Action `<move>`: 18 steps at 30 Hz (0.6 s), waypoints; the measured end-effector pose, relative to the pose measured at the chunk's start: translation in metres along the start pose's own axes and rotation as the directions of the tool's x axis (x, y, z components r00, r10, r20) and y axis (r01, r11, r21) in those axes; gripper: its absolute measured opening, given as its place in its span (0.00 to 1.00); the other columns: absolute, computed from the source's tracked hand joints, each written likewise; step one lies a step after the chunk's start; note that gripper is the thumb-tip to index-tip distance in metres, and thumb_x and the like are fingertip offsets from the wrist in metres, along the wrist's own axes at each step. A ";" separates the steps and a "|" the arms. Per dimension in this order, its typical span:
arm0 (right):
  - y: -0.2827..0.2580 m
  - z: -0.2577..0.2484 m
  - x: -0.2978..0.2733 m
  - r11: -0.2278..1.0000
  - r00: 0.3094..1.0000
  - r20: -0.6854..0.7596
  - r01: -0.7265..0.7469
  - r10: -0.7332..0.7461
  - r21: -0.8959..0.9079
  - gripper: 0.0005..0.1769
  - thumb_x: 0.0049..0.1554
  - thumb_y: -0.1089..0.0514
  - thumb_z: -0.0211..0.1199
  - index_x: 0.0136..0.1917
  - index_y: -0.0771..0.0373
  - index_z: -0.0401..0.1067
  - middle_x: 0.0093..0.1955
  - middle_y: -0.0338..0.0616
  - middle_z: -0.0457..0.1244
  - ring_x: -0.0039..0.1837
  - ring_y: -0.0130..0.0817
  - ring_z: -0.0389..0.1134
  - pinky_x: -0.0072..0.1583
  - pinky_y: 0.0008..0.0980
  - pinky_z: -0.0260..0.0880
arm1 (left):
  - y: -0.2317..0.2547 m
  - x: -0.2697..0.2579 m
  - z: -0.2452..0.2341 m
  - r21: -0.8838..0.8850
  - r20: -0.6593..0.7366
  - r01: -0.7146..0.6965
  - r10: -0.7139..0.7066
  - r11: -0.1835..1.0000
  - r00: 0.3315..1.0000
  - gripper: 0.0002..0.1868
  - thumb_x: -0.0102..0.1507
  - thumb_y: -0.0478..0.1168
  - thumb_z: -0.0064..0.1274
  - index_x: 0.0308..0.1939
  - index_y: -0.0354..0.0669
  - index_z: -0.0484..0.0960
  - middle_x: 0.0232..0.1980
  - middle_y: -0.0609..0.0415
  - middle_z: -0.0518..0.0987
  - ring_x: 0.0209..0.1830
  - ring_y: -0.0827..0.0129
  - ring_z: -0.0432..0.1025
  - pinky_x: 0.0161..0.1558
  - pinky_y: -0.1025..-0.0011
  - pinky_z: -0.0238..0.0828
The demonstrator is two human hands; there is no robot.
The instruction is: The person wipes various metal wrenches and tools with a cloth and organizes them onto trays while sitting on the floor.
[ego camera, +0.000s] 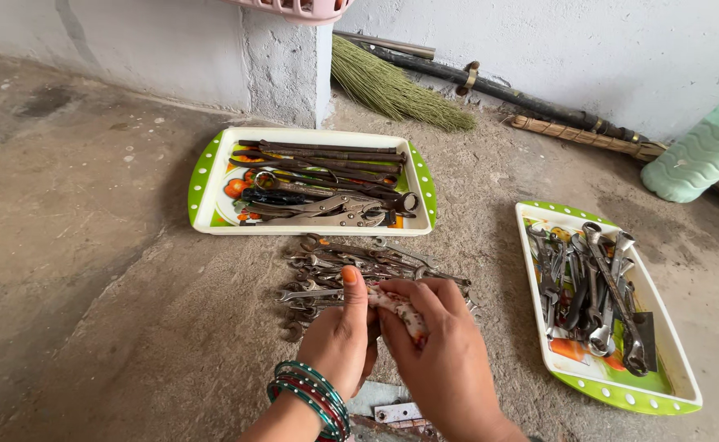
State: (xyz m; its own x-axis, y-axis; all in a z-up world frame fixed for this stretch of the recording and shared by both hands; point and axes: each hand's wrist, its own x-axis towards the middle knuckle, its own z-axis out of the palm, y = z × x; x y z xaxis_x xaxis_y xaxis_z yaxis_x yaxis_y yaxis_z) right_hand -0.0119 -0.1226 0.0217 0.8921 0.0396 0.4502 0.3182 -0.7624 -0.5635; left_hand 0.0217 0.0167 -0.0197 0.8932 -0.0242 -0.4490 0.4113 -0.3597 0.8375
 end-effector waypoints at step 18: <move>0.095 -0.034 0.049 0.242 0.591 0.392 -0.720 0.705 0.651 0.26 0.59 0.53 0.62 0.65 0.73 0.70 0.50 0.47 0.71 0.49 0.35 0.74 0.49 0.36 0.76 | 0.009 -0.009 -0.002 0.210 0.047 -0.364 0.362 0.908 0.931 0.25 0.65 0.64 0.49 0.37 0.51 0.90 0.27 0.63 0.84 0.26 0.72 0.78 0.32 0.69 0.73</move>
State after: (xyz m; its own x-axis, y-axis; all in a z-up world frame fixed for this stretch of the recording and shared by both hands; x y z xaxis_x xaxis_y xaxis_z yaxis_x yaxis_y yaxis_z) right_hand 0.0516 -0.2150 0.0134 0.8775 -0.2607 -0.4026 -0.3565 0.2072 -0.9110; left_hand 0.0173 0.0151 -0.0072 0.9719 -0.1966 -0.1295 0.0105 -0.5133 0.8582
